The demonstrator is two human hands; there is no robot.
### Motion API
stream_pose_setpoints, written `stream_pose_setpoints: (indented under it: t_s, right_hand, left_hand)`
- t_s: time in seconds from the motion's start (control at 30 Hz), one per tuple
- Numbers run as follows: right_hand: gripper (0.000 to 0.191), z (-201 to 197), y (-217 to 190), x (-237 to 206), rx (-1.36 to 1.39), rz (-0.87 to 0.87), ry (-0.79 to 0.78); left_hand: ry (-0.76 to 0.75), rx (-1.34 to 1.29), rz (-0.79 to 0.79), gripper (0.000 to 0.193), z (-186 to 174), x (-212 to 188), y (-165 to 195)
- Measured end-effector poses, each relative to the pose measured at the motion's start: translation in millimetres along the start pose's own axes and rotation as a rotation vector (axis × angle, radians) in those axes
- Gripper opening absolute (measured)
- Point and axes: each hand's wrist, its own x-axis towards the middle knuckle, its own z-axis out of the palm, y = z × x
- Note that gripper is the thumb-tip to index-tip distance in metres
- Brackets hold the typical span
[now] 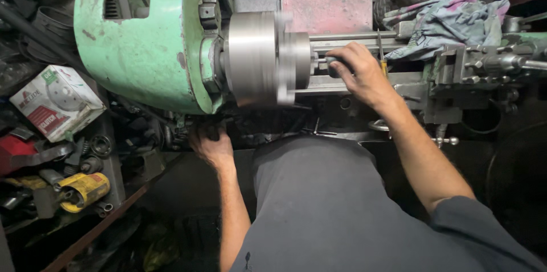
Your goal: The person fits a small cylindrical metal part by hand at a cluttered workbench, then moves to a lathe, secures the part in the chuck using a chuck key, and machines it while the lathe spins, occasionally reaching in to check the part before removing it.
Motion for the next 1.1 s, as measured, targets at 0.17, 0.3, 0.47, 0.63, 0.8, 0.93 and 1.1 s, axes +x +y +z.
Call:
stream_pose_setpoints:
  t_s: [0.17,0.3,0.47,0.63,0.8,0.93,1.1]
  right_hand:
    - [0.02,13,-7,11,-0.099,-0.039,0.002]
    - [0.021,16,-5,12,-0.117,-0.077,-0.002]
    - [0.021,19,-1,12,-0.116,-0.08,-0.011]
    - [0.023,24,0,13,-0.11,-0.101,-0.006]
    - [0.022,25,0,13,-0.105,-0.096,-0.015]
    - [0.019,23,1,12,-0.127,-0.104,0.004]
    - [0.018,22,2,8,-0.137,-0.129,0.022]
  left_hand:
    - [0.033,-0.017,0.02,0.048,4,0,-6]
    - [0.022,-0.034,0.023,0.047,4,0,-5]
    - [0.011,-0.027,0.019,0.047,3,-1,-4]
    - [0.02,-0.042,0.027,0.047,1,1,-2]
    - [0.062,-0.042,0.044,0.052,-3,3,5]
    - [0.053,-0.058,-0.022,0.059,-7,5,13]
    - [0.155,-0.045,0.031,0.058,-14,6,21]
